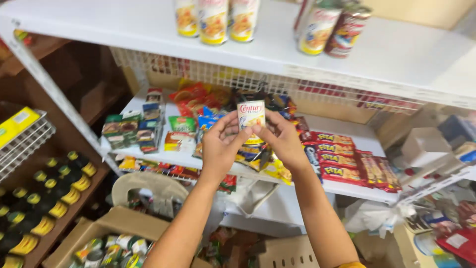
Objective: Stocking canned goods from a cardboard box onto a retail shelf.
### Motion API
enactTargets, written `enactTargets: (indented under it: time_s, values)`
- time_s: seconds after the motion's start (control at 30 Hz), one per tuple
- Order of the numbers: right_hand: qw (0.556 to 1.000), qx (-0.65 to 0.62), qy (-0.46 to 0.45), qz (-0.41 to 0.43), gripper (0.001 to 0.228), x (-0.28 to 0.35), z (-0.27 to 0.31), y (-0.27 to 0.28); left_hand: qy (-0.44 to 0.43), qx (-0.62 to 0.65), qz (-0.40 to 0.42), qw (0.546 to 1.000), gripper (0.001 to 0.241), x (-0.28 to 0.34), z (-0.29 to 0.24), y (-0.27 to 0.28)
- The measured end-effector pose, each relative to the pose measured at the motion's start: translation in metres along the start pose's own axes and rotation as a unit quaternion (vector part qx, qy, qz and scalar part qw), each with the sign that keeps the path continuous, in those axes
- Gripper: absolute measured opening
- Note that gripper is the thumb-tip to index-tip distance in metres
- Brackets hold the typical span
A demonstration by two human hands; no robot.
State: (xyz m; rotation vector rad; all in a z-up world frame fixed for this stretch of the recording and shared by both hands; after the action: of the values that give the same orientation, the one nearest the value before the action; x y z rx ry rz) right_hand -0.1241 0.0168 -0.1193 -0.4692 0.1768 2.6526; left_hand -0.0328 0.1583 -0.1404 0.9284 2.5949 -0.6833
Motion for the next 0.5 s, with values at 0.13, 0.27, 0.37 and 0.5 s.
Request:
enactTargets:
  time_s: [0.13,0.27,0.37,0.5]
  values:
    - [0.995,0.047,0.081,-0.015,0.052,-0.004,0.045,0.041,-0.044,-0.011,0.044,0.998,0.056,-0.027,-0.024,-0.05]
    - [0.986,0.097,0.11,-0.081,0.056,-0.014,0.088,0.066,-0.079,-0.016,0.094,0.992,0.053,-0.059,-0.039,-0.091]
    - [0.971,0.152,0.153,-0.107,0.054,-0.022,0.104,0.081,-0.114,-0.04,0.102,0.987,0.054,-0.079,-0.041,-0.115]
    - [0.929,0.218,0.279,-0.105,0.052,-0.037,0.115,0.103,-0.205,-0.076,0.099,0.971,0.053,-0.095,-0.048,-0.142]
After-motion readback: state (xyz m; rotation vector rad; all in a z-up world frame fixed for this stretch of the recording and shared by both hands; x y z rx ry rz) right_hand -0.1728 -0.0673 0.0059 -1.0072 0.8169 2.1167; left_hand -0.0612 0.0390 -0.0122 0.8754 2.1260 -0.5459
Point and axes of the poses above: each hand's wrist, its own x-axis away from the middle knuckle, its own y-axis out of the back of the hand, z = x × y, the point moved 3 cm from there along -x, towards the middle knuckle, and after that the axes turned 2 degrees about y, right-handed, at the moved point
